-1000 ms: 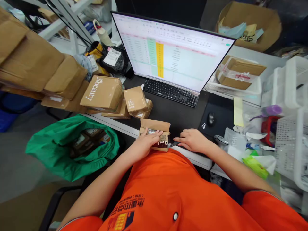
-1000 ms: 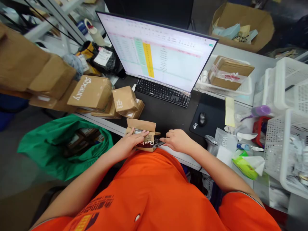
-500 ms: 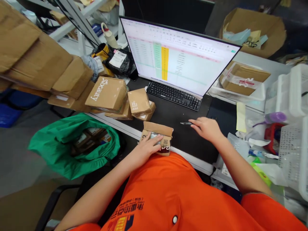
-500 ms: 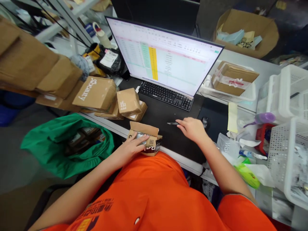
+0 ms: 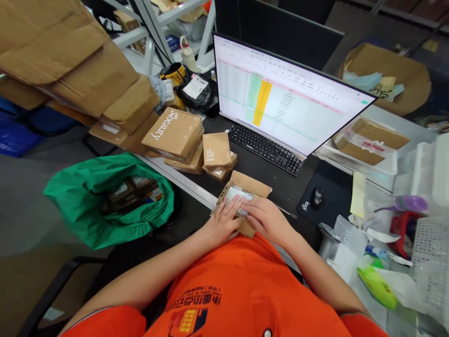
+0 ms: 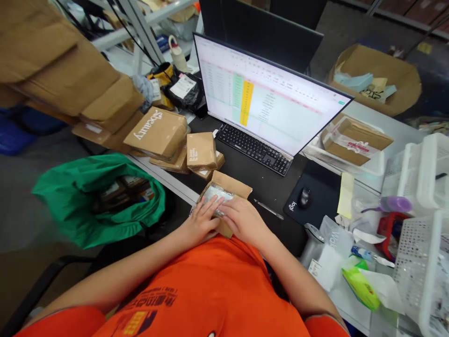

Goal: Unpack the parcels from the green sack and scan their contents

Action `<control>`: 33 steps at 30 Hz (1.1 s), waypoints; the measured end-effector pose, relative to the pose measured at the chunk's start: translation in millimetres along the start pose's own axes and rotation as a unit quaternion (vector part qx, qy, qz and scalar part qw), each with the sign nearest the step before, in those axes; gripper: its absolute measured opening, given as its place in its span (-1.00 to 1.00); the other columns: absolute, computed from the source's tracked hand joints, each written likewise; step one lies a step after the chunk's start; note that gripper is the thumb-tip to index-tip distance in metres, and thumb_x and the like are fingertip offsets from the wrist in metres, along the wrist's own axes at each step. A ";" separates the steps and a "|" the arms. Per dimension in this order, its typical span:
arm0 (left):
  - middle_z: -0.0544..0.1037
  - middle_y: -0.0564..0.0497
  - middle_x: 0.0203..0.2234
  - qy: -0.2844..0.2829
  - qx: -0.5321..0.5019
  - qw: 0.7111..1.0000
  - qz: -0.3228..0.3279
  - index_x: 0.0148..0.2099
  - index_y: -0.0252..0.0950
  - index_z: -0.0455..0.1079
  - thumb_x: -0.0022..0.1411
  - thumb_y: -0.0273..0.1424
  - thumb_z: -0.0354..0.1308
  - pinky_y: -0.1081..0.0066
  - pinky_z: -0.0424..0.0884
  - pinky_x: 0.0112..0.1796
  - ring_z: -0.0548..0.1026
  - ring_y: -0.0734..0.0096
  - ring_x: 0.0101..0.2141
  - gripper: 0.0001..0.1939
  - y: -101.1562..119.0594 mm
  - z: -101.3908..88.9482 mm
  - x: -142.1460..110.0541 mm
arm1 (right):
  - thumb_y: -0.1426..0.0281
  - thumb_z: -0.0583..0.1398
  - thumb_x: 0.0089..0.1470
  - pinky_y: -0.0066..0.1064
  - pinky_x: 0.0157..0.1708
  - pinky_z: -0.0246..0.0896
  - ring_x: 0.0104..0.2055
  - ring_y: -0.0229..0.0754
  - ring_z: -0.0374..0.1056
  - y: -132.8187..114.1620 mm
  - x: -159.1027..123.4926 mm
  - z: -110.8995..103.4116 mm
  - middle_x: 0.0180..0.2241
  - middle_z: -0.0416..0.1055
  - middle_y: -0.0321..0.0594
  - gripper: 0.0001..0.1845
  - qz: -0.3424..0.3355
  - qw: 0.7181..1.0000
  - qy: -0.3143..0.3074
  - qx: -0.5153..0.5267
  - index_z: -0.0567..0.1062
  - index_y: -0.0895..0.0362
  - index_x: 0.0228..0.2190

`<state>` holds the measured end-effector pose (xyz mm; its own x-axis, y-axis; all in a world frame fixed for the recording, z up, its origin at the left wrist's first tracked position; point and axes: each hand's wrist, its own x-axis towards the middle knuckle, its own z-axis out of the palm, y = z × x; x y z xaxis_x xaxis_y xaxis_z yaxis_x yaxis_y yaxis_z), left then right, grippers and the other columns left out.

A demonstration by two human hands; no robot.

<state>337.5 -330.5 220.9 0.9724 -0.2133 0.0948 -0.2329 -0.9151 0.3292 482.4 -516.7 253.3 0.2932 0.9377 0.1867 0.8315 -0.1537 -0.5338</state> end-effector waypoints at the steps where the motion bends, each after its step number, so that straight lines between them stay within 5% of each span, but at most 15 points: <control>1: 0.07 -0.28 0.41 -0.013 -0.011 1.000 -0.011 -0.20 -0.29 0.46 0.17 -0.26 0.36 -0.27 0.01 0.32 0.00 -0.20 0.40 -0.76 -2.6 -8.6 1.1 | 0.33 0.10 0.34 -0.13 0.06 0.22 0.03 -0.03 0.36 -3.8 11.5 -2.3 -0.06 0.51 -0.08 -0.72 -0.009 0.998 -0.047 -0.028 0.50 0.09 0.00; 3: 0.04 -0.40 0.41 -0.022 -0.029 0.998 -0.059 -0.13 -0.34 0.44 0.05 -0.09 0.42 -0.39 -0.10 0.31 -0.04 -0.34 0.39 -0.51 -11.7 -24.0 2.3 | 0.30 0.10 0.34 -0.18 -0.08 0.18 -0.10 -0.03 0.37 -3.9 25.3 -6.2 -0.23 0.51 -0.10 -0.76 0.008 0.992 -0.098 -0.080 0.54 0.13 -0.18; 5: 0.03 -0.48 0.39 -0.010 -0.060 0.990 -0.127 -0.15 -0.37 0.42 0.00 0.01 0.41 -0.37 0.00 0.29 -0.01 -0.39 0.38 -0.42 -24.0 -32.0 1.1 | 0.31 0.09 0.35 -0.20 -0.14 0.11 -0.22 -0.10 0.37 1.5 25.6 -11.4 -0.37 0.48 -0.18 -0.71 0.034 0.988 -0.125 -0.085 0.52 0.13 -0.35; 9: 0.10 -0.39 0.37 0.030 -0.139 0.974 -0.176 -0.26 -0.30 0.36 0.21 -0.14 0.28 -0.11 0.20 0.29 0.08 -0.17 0.38 -0.68 -42.3 -21.0 -6.4 | 0.37 0.24 0.25 -0.26 -0.13 0.09 -0.33 -0.19 0.39 7.1 7.7 -17.8 -0.39 0.51 -0.30 -0.92 0.116 0.975 -0.182 -0.049 0.51 0.12 -0.30; 12: 0.12 -0.36 0.37 0.085 -0.193 0.958 -0.192 -0.11 -0.29 0.34 0.24 -0.21 0.27 -0.06 0.21 0.30 0.08 -0.08 0.39 -0.70 -44.8 -3.6 -10.3 | 0.30 0.27 0.23 -0.22 -0.11 0.15 -0.27 -0.09 0.42 -2.3 4.6 -9.9 -0.28 0.53 -0.15 -0.79 0.162 0.959 -0.207 -0.110 0.50 0.17 -0.16; 16: 0.17 -0.31 0.36 0.131 -0.270 0.926 -0.231 0.37 -0.24 0.03 0.15 -0.21 0.37 -0.07 0.18 0.31 0.16 -0.06 0.36 -0.14 -46.9 10.3 -10.5 | 0.23 0.31 0.18 -0.18 -0.11 0.24 -0.13 0.06 0.39 -18.3 20.6 5.9 -0.15 0.46 0.00 -0.73 0.159 0.950 -0.185 -0.192 0.53 0.18 -0.19; 20: -0.05 -0.35 0.43 0.159 -0.329 0.909 -0.199 0.50 -0.17 -0.48 -0.02 -0.08 0.49 -0.15 0.03 0.34 0.01 -0.16 0.40 0.39 -56.0 16.0 -11.6 | 0.08 0.43 -0.03 -0.08 0.01 0.29 0.03 0.17 0.30 -26.5 37.1 13.5 0.08 0.34 0.13 -0.44 0.116 0.968 -0.157 -0.159 0.53 0.19 -0.11; 23: -0.20 -0.32 0.46 0.198 -0.409 0.880 -0.142 0.51 -0.13 -0.44 0.00 0.14 0.38 -0.16 0.01 0.33 0.00 -0.21 0.40 0.34 -73.8 21.3 -19.7 | 0.14 0.38 0.05 0.03 0.03 0.29 0.03 0.21 0.27 -28.5 41.3 15.7 0.16 0.33 0.13 -0.64 0.123 0.966 -0.168 -0.156 0.57 0.18 -0.26; 26: -0.37 -0.29 0.47 0.271 -0.502 0.811 -0.127 0.51 -0.11 -0.37 -0.11 0.41 0.18 -0.17 0.09 0.29 -0.08 -0.29 0.40 0.38 -101.7 31.4 -32.8 | 0.31 0.23 0.22 0.03 0.07 0.27 0.06 0.17 0.29 -22.3 35.6 14.5 0.14 0.40 0.02 -0.78 0.127 0.976 -0.141 -0.103 0.55 0.15 -0.42; 28: -0.31 -0.33 0.47 0.232 -0.539 0.800 -0.122 0.51 -0.13 -0.39 -0.24 0.45 0.20 -0.17 0.03 0.30 -0.14 -0.30 0.42 0.49 -118.2 38.1 -36.9 | 0.32 0.15 0.29 -0.02 0.11 0.25 0.11 0.13 0.31 -14.0 26.6 10.9 0.02 0.49 -0.02 -0.75 0.126 0.988 -0.088 -0.031 0.55 0.14 -0.38; 31: -0.07 -0.35 0.44 0.054 -0.521 0.847 -0.092 0.51 -0.20 -0.23 -0.28 0.26 0.43 -0.09 -0.10 0.36 -0.06 -0.22 0.41 0.49 -128.8 37.3 -22.0 | 0.28 0.07 0.34 -0.16 0.08 0.28 0.01 -0.01 0.42 -4.3 9.9 2.6 -0.16 0.55 -0.11 -0.71 0.131 0.988 -0.001 0.079 0.55 0.10 -0.29; 33: 0.03 -0.31 0.42 -0.001 -0.478 0.875 -0.075 0.50 -0.22 -0.11 -0.32 0.14 0.52 -0.04 -0.10 0.37 0.01 -0.20 0.40 0.45 -129.1 25.9 2.7 | 0.23 0.08 0.33 -0.23 0.00 0.31 -0.12 -0.06 0.45 -3.8 -1.6 -2.3 -0.25 0.55 -0.16 -0.68 0.147 0.980 0.048 0.129 0.56 0.09 -0.32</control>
<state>370.6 -221.8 154.4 0.9929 -0.1176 -0.0186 -0.0089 -0.2285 0.9735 479.9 -518.3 256.9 0.5556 0.8290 0.0638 0.5612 -0.3173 -0.7644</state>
